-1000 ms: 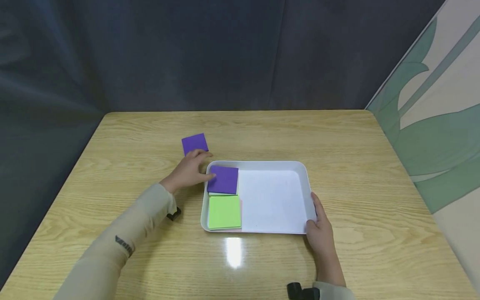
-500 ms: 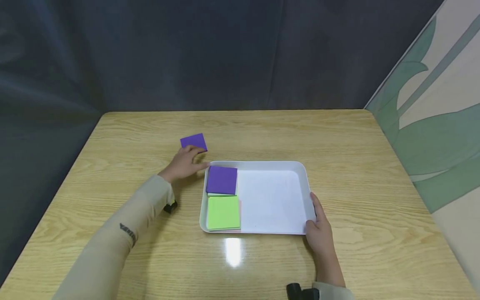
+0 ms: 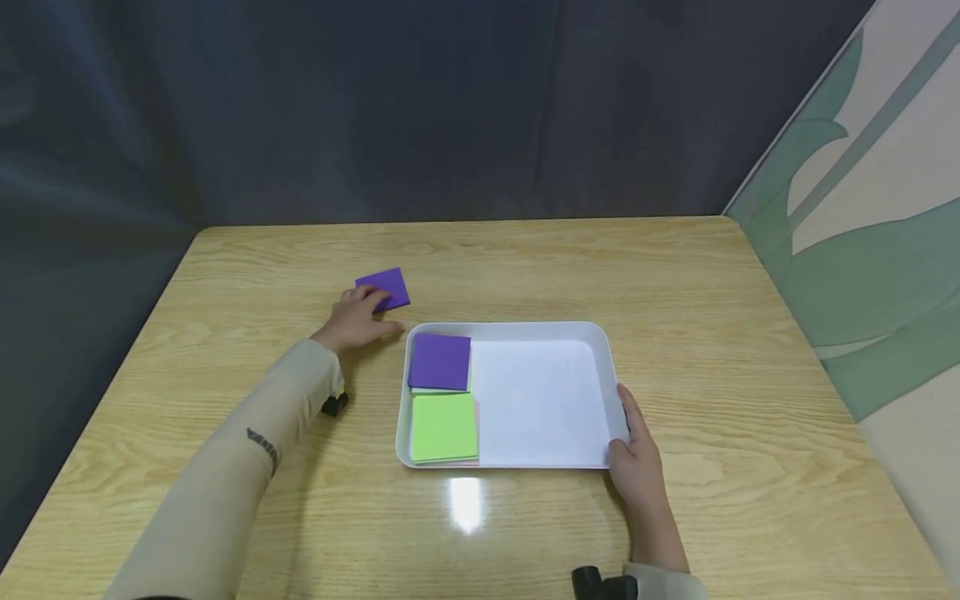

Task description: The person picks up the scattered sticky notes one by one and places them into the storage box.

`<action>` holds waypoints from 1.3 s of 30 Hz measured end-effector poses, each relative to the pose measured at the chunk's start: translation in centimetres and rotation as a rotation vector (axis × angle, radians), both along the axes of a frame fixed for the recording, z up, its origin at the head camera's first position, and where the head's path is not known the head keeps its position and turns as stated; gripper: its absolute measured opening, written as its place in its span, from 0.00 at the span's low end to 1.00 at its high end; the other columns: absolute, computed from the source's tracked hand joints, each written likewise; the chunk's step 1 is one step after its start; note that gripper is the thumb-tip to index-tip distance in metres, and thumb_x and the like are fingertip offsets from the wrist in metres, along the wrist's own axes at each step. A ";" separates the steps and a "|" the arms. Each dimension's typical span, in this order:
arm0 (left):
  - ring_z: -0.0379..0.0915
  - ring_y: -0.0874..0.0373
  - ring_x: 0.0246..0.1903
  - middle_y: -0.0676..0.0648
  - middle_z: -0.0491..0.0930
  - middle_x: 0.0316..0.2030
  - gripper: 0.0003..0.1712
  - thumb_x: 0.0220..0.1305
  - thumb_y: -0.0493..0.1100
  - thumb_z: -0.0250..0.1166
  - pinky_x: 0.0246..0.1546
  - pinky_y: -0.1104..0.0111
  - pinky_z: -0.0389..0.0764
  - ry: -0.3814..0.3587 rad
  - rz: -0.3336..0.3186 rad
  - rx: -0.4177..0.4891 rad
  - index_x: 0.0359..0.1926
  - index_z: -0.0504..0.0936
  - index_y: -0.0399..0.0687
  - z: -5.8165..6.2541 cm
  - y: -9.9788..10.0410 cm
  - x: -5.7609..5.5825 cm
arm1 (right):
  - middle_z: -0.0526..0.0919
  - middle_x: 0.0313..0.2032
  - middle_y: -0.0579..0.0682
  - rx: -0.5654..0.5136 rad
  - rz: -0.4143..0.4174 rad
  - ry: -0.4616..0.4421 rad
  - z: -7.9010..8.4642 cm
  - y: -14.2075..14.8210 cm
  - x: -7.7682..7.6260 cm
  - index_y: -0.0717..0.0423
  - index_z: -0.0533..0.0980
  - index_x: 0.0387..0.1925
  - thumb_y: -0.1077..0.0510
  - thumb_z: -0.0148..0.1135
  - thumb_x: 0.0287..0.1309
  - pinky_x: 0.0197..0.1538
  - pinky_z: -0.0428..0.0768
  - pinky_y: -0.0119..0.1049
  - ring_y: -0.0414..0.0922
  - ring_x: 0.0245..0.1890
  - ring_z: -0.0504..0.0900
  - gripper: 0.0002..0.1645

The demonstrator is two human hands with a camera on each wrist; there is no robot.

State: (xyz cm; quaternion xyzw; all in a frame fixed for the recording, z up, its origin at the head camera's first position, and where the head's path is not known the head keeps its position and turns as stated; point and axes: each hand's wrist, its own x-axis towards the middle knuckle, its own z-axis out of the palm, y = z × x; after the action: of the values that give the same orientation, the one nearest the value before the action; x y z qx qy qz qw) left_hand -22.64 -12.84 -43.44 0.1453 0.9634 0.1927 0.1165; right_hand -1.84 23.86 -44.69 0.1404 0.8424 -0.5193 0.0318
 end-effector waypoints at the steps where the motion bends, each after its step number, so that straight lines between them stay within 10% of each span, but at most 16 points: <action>1: 0.43 0.36 0.59 0.32 0.52 0.62 0.44 0.49 0.62 0.56 0.55 0.43 0.52 0.000 0.005 -0.001 0.62 0.56 0.43 0.0 -0.1 -0.1 | 0.37 0.67 0.60 -0.004 0.000 -0.001 0.0 0.0 0.0 0.41 0.38 0.66 0.74 0.29 0.48 0.62 0.42 0.58 0.56 0.63 0.37 0.45; 17: 0.36 0.34 0.60 0.30 0.40 0.64 0.41 0.53 0.57 0.57 0.56 0.42 0.49 -0.056 0.048 -0.010 0.63 0.53 0.48 0.0 -1.3 -1.0 | 0.37 0.67 0.59 -0.024 0.004 0.004 0.0 -0.1 0.1 0.41 0.39 0.66 0.75 0.29 0.47 0.62 0.42 0.58 0.56 0.63 0.37 0.46; 39: 0.56 0.41 0.46 0.32 0.61 0.49 0.42 0.46 0.56 0.64 0.49 0.49 0.62 0.084 0.032 0.012 0.60 0.61 0.45 -0.8 -1.3 -0.6 | 0.38 0.67 0.60 0.004 0.017 0.020 -0.1 0.1 0.0 0.42 0.39 0.66 0.74 0.30 0.47 0.62 0.42 0.59 0.56 0.63 0.37 0.45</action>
State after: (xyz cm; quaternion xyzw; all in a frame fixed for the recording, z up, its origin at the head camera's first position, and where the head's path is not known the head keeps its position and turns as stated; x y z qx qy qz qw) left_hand -23.29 -14.19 -44.20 0.1387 0.9684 0.1942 0.0722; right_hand -1.88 24.00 -44.80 0.1282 0.8449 -0.5186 0.0273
